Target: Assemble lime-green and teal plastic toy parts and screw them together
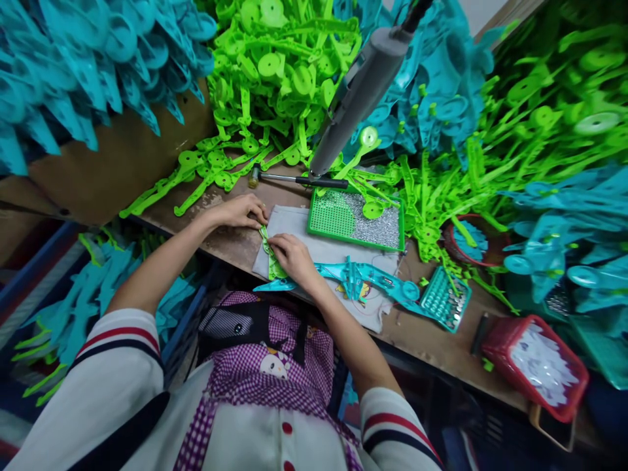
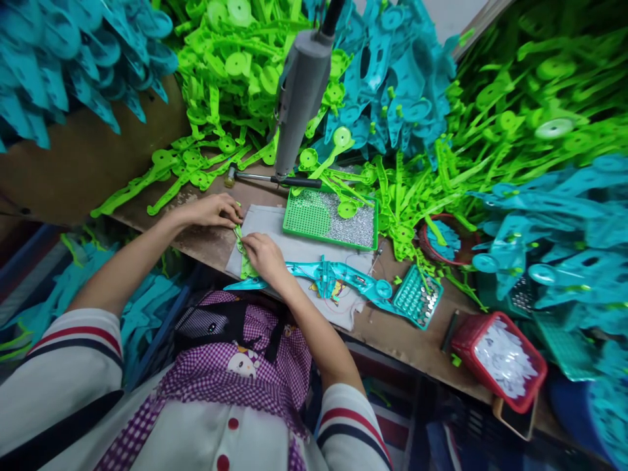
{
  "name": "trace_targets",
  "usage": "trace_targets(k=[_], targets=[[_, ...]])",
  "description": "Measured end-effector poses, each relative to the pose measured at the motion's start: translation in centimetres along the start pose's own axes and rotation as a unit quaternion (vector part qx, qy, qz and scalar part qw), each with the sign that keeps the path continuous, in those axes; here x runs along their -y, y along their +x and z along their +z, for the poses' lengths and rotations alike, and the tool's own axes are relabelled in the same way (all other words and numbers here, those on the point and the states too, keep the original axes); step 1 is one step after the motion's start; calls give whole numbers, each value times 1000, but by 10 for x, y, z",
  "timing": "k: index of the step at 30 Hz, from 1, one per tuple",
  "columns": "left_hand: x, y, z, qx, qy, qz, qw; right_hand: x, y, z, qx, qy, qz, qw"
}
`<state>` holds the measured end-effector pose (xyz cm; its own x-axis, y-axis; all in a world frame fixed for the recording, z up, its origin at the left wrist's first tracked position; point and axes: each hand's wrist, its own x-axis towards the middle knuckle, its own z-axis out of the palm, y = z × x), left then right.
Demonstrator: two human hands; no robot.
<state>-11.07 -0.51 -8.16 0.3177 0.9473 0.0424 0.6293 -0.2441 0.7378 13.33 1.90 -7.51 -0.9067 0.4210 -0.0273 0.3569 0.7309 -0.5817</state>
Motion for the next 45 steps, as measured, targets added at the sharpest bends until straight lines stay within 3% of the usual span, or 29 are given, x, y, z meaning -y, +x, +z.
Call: trace_targets(k=[5,9,16,22,28,31,33,35,39,42,45], targets=[[-2,-1,0,-3,8,3,1000,20,-7,-11,107,-206,-22,972],[-3,-2,1,-3,20,-4,1000,25,-9,-18,161,-248,-46,954],[-1,0,-1,19,25,-2,1000,22,-5,-16,126,-230,-31,964],[-1,-11,6,-15,26,-3,1000,14,-10,-16,87,-168,-29,982],[1,-17,12,-32,21,-17,999,14,-5,-17,103,-192,-30,976],[-4,-19,11,-26,23,-27,999,13,-7,-22,98,-143,-43,984],[-6,-21,12,-35,24,-33,999,10,-16,-32,54,-55,-51,996],[-7,-24,14,-48,24,-34,998,4,-29,-48,-47,36,-36,998],[-7,-24,16,-69,17,-27,997,-33,-51,-94,-246,67,44,966],[-10,-23,16,-86,20,-28,996,-83,-58,-130,-286,17,97,953],[-10,-24,18,-125,8,-36,991,-121,-50,-156,-305,-42,196,931]])
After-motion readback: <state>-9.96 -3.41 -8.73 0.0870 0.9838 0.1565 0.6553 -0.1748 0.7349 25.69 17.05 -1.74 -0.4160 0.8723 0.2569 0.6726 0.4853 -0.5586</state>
